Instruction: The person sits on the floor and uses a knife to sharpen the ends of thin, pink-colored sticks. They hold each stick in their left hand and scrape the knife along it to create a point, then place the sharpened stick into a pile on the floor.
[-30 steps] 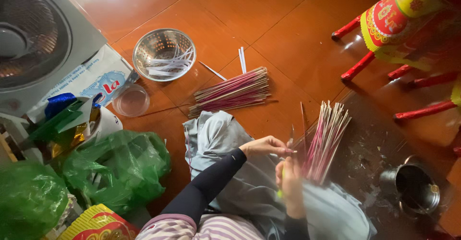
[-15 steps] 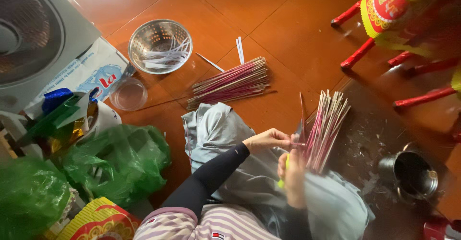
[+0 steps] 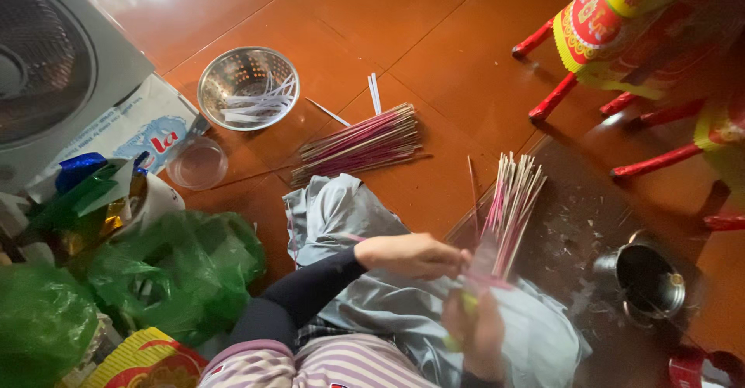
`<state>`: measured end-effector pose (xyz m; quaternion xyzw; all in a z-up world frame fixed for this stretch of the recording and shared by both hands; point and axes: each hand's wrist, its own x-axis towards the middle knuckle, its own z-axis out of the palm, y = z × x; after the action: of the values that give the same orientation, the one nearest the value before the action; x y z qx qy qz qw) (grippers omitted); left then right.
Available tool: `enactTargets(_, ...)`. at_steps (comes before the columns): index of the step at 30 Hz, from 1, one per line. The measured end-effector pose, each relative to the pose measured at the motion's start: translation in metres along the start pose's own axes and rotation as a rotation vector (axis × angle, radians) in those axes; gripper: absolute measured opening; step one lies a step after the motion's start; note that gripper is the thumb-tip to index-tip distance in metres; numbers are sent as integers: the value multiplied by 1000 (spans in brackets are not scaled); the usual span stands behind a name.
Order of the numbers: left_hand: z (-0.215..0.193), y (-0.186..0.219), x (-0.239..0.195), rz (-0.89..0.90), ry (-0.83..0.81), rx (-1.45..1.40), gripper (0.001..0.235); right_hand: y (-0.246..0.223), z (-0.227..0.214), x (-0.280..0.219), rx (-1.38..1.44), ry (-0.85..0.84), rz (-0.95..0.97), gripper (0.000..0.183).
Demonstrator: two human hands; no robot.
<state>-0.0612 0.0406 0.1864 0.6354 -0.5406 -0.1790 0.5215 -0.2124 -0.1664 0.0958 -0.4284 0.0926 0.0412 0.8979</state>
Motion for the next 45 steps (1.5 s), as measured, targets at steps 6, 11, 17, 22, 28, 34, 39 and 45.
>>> enactTargets(6,23,23,-46,-357,-120,-223,33,50,-44,-33,133,-272,169,50)
enactTargets(11,60,29,-72,-452,49,-248,20,72,-46,-32,200,-220,223,49)
enactTargets(17,86,24,-85,-438,139,-118,18,78,-36,-29,243,-201,247,49)
enactTargets(22,86,23,-88,-373,170,-144,19,88,-31,-25,254,-239,262,49)
enactTargets(28,81,26,-91,-467,145,-207,19,91,-31,-15,261,-260,283,51)
enactTargets(34,84,17,-97,-367,189,-214,19,96,-25,-13,262,-280,315,53)
enactTargets(39,83,21,-91,-482,184,-224,22,93,-18,-6,266,-307,333,55)
enactTargets(45,53,27,-91,-554,112,-216,24,80,-19,-8,268,-271,344,58)
